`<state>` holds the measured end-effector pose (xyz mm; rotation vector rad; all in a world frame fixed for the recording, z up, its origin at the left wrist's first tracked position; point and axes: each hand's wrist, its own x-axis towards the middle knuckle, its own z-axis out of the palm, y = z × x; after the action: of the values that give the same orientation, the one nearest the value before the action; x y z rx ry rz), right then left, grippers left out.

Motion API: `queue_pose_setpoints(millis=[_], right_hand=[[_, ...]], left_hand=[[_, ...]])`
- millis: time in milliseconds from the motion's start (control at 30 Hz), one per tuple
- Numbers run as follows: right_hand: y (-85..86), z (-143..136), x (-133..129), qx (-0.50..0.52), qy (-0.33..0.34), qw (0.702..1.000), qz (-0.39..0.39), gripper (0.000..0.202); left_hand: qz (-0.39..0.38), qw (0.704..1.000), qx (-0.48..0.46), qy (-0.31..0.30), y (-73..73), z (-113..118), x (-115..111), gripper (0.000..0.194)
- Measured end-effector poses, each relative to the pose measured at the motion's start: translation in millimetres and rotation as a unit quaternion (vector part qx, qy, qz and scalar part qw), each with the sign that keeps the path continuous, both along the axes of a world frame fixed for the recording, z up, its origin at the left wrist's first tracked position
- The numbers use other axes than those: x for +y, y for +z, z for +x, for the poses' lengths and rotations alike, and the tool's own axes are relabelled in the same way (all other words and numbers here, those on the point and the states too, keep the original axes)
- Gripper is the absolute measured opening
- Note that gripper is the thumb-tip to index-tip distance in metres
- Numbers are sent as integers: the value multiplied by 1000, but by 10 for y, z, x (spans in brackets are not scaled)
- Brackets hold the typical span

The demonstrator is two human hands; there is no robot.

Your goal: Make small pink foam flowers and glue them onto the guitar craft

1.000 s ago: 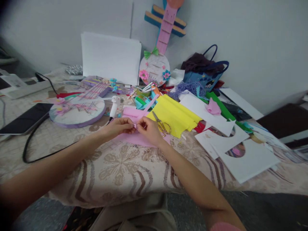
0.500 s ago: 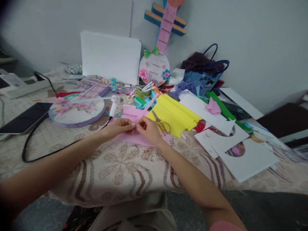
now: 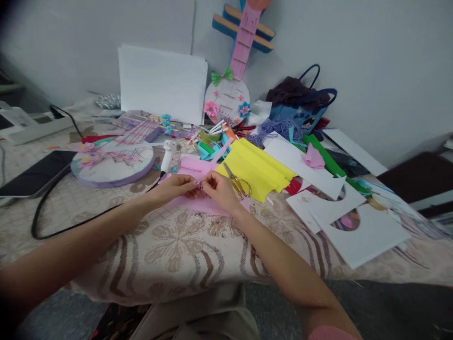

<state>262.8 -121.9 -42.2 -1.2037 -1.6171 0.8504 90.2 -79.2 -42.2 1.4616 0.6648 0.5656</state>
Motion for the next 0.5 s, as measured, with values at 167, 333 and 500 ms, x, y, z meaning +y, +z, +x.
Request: queue_pose_setpoints(millis=[167, 333, 500], right_hand=[[22, -18, -18, 0, 7, 1000, -10, 10], [24, -33, -27, 2, 13, 1000, -17, 11], [9, -13, -11, 4, 16, 1000, -23, 9]], left_hand=[[22, 1000, -6, 1, -2, 7, -6, 23], [76, 997, -4, 19, -17, 16, -5, 22], [62, 998, 21, 17, 42, -18, 15, 23]])
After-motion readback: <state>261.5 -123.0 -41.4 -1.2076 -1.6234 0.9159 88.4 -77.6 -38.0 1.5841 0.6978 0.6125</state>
